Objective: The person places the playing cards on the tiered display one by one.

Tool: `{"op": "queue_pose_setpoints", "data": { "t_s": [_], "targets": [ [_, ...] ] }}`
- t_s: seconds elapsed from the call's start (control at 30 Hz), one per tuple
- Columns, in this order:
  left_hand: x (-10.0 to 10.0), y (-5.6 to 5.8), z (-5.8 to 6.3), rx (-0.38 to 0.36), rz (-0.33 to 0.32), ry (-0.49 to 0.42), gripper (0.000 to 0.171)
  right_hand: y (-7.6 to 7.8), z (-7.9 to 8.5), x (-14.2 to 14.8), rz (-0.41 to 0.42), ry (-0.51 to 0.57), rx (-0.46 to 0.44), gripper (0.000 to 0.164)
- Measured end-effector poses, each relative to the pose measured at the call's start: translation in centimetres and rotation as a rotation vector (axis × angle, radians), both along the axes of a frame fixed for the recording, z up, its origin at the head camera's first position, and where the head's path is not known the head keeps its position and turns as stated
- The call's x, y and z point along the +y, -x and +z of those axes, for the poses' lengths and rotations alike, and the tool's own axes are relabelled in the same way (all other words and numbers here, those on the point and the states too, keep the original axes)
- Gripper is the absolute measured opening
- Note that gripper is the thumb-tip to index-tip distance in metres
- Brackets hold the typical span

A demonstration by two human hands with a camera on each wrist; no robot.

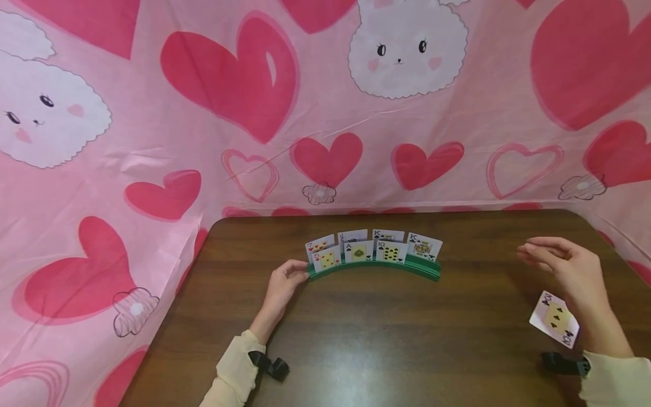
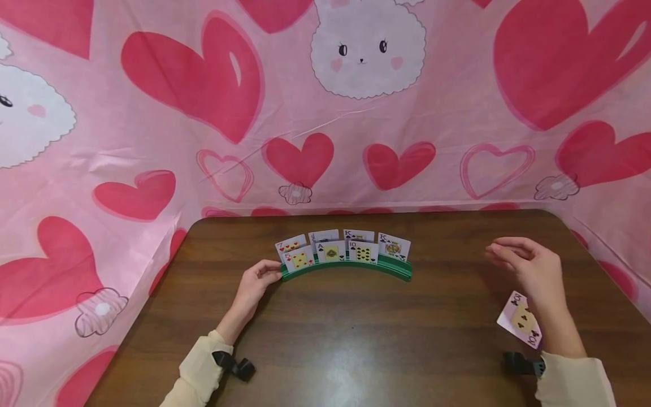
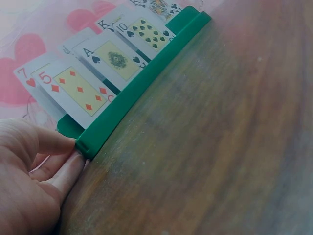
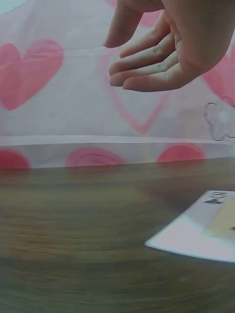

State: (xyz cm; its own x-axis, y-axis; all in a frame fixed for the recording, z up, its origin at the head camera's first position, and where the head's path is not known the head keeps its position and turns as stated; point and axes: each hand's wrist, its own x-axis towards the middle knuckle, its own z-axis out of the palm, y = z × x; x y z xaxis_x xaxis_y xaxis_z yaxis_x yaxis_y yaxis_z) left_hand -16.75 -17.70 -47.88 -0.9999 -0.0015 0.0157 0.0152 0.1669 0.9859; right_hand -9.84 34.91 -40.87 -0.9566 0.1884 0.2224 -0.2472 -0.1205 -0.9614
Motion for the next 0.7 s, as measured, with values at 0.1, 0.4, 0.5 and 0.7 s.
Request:
{"op": "queue_pose_setpoints", "data": {
  "t_s": [0.1,0.4,0.5,0.7],
  "targets": [
    [0.0,0.0,0.0,0.004,0.0,-0.016,0.02,-0.3,-0.2,1.2,0.001,-0.011,-0.008,0.028],
    [-0.1,0.1,-0.2,0.005,0.008,-0.019,0.019,-1.1,-0.5,4.1,-0.031,-0.016,-0.093,0.027],
    [-0.1,0.1,-0.2,0.001,0.01,-0.022,0.019,-1.2,-0.6,4.4,-0.017,0.001,-0.08,0.033],
    [0.0,-0.1,-0.1,0.006,-0.001,-0.028,0.02,-1.4,-0.9,4.8,0.008,0.01,-0.109,0.038]
  ]
}}
